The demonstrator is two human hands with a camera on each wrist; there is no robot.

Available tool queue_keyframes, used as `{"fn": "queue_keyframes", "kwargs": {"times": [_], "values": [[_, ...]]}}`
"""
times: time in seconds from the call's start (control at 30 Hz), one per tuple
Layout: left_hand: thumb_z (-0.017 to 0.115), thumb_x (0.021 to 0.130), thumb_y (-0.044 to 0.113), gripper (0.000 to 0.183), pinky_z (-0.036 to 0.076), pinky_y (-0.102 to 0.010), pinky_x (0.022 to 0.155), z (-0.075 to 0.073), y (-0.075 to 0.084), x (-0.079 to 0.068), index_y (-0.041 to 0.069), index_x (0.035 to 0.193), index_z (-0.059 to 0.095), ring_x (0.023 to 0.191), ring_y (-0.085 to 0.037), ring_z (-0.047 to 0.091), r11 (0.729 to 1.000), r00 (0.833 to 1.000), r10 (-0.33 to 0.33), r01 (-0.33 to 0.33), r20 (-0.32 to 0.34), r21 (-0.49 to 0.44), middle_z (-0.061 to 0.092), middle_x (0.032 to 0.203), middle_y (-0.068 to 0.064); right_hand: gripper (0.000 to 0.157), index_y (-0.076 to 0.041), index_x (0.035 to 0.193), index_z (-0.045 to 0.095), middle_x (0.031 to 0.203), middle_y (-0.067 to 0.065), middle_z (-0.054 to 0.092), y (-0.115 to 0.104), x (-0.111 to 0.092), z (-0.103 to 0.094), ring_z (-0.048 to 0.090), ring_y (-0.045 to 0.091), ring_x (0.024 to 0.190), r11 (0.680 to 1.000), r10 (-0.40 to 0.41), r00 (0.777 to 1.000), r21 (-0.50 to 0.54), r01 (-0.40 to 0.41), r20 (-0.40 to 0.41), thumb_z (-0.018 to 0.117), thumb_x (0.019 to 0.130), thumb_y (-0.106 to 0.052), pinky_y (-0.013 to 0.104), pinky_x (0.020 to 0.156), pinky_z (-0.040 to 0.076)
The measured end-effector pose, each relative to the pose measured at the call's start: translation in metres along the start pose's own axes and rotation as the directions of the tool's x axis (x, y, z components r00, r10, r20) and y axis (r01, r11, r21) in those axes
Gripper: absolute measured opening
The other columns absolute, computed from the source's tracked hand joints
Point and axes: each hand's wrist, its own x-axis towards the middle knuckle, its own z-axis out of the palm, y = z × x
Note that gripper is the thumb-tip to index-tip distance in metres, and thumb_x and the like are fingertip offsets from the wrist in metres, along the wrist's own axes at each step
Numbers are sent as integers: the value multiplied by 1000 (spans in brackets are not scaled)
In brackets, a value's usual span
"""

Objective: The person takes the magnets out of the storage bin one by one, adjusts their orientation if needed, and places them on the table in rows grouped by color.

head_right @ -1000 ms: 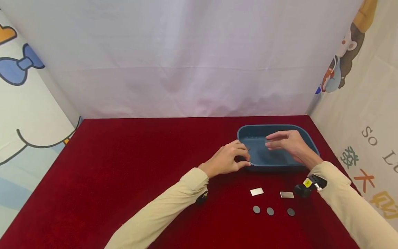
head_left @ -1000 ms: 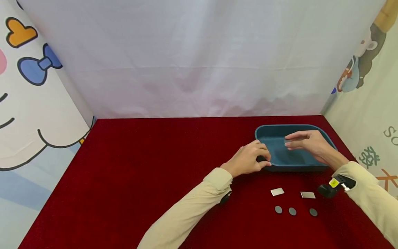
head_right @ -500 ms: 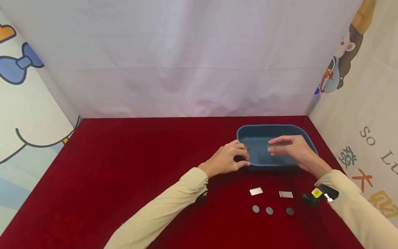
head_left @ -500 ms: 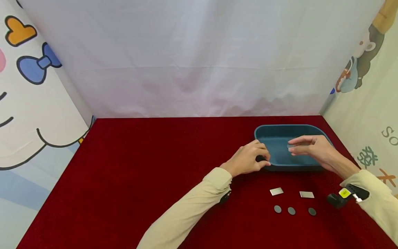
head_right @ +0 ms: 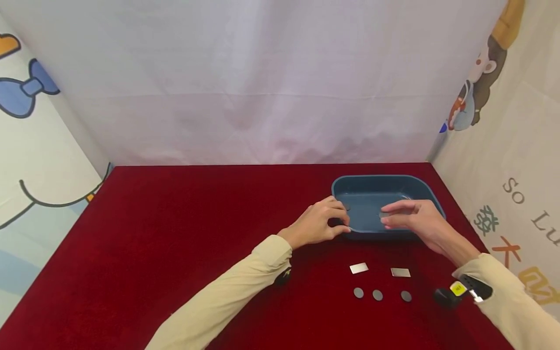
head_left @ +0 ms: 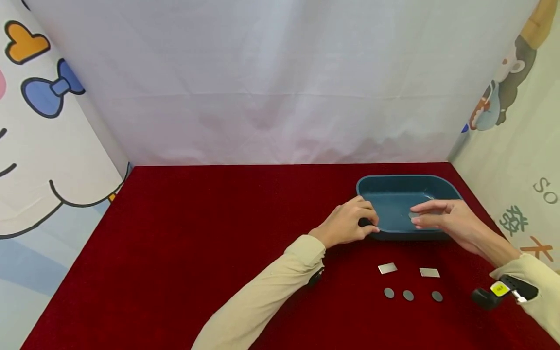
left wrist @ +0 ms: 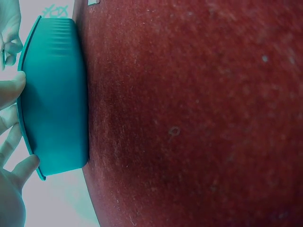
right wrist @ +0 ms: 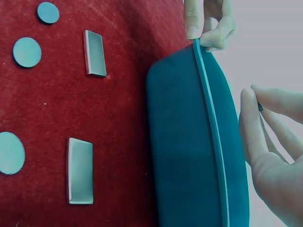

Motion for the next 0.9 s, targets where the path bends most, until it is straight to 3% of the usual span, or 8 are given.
{"fn": "queue_keyframes", "kwargs": {"times": [0.6, 0.9], "values": [[68, 88, 29, 10, 40, -13, 68, 1, 1, -1, 19, 87, 70, 88, -9, 49, 1000, 1000, 9, -9, 1, -25, 60, 96, 7, 25, -7, 117, 65, 106, -7, 67, 8, -26, -9, 68, 26, 91, 1000, -12, 999, 18, 11, 42, 58, 94, -8, 27, 81, 51], [69, 88, 29, 10, 39, -13, 68, 1, 1, -1, 19, 87, 69, 88, -9, 48, 1000, 1000, -2, 2, -5, -24, 60, 96, 7, 24, -12, 115, 67, 107, -7, 67, 14, -37, -13, 67, 24, 92, 996, 50, 997, 65, -54, 54, 56, 95, -8, 28, 81, 51]]}}
